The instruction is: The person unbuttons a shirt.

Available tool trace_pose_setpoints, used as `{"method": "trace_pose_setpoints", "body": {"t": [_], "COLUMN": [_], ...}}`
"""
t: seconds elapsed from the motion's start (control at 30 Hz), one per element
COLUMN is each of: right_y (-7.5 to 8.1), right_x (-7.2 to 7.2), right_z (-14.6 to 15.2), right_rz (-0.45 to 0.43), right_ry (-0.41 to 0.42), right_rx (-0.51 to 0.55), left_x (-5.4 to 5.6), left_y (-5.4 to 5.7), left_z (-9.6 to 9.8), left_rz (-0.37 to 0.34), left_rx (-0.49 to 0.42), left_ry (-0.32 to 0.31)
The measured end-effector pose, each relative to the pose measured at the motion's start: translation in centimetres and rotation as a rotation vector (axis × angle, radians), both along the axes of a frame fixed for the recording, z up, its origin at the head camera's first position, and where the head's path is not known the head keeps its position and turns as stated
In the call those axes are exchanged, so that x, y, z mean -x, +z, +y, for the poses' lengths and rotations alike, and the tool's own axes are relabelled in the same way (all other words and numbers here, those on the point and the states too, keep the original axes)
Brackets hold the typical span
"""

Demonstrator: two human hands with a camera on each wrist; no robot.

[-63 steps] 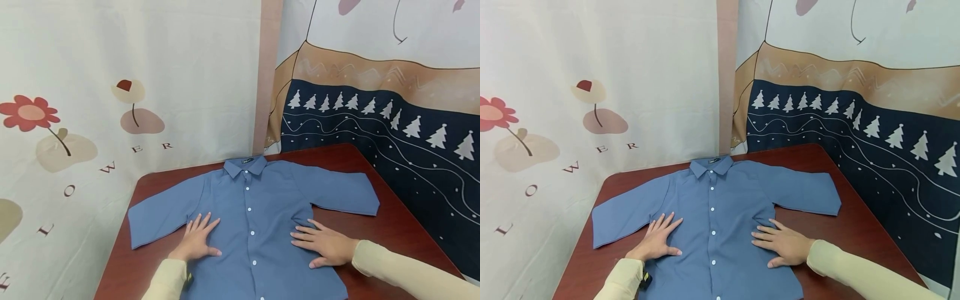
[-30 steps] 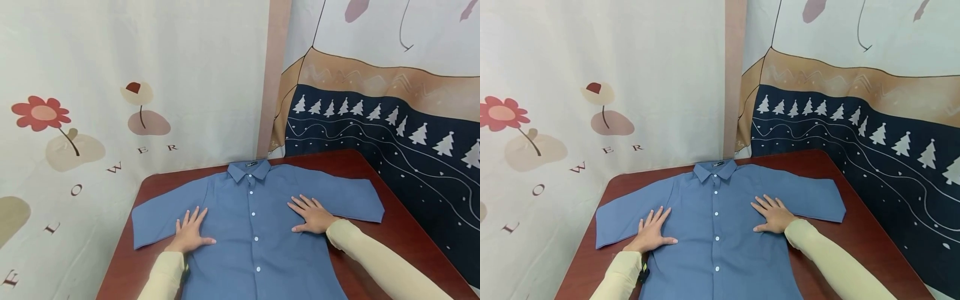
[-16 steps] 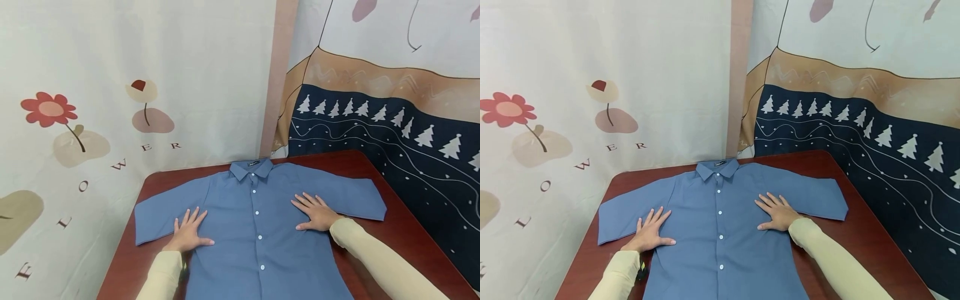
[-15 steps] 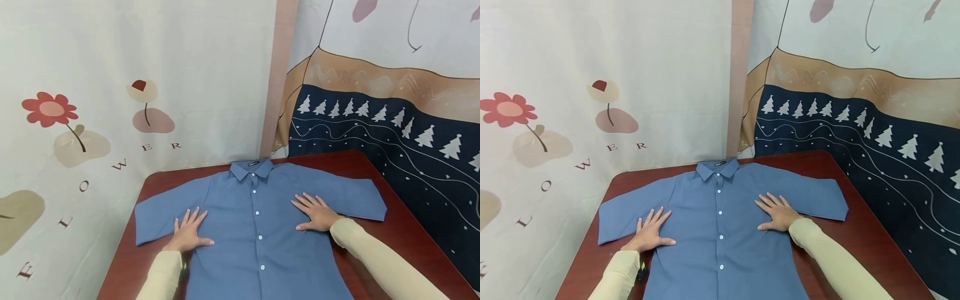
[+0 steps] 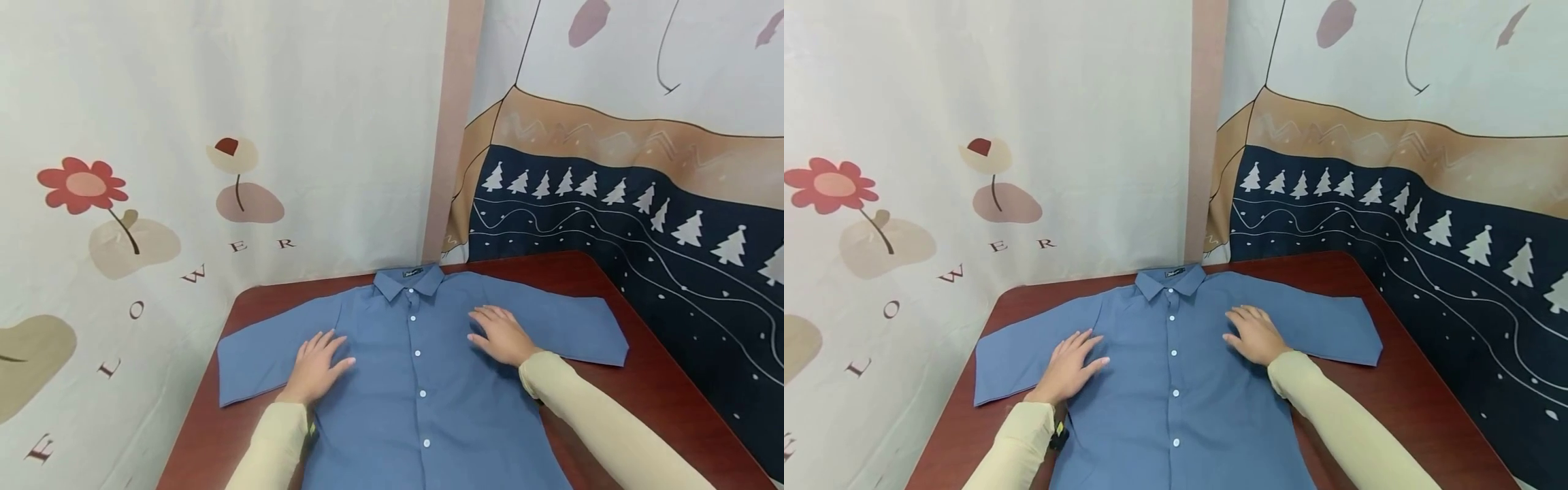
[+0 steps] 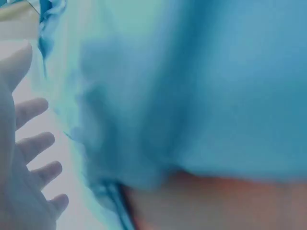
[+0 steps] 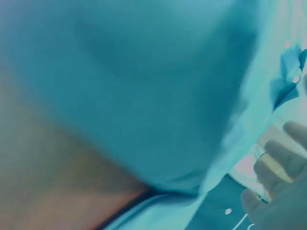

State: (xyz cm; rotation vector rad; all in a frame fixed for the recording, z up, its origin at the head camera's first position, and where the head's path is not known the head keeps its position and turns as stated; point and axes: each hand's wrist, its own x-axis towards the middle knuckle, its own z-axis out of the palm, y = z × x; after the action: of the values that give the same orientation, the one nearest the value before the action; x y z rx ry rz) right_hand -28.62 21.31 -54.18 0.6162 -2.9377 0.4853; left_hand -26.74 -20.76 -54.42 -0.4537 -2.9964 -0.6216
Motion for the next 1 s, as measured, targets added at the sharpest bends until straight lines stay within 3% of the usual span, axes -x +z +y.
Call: {"method": "trace_pose_setpoints", "body": {"t": [0.23,0.47,0.83,1.0], "right_y": [1.2,0.8,-0.2,-0.4], "right_x": [1.1,1.1,0.4,0.3], "right_z": [-3.0,-3.7,-3.8,-4.2], "right_rz": [0.006,-0.051,-0.084,-0.135], "right_ry": [-0.049,-0.008,-0.001,-0.005], "right_rx": [-0.048,-0.129,-0.127,-0.136], "left_x": [1.2,0.9,0.4,0.3], "left_y": [1.3,1.6,0.2,-0.3], "left_z": [3.1,4.2,4.4,4.6], "left_rz": [0.045,0.023,-0.102,-0.118], "left_rx": [0.038,0.106,0.146,0.13], "left_ry": [-0.041,-0.098,-0.129,-0.116]}}
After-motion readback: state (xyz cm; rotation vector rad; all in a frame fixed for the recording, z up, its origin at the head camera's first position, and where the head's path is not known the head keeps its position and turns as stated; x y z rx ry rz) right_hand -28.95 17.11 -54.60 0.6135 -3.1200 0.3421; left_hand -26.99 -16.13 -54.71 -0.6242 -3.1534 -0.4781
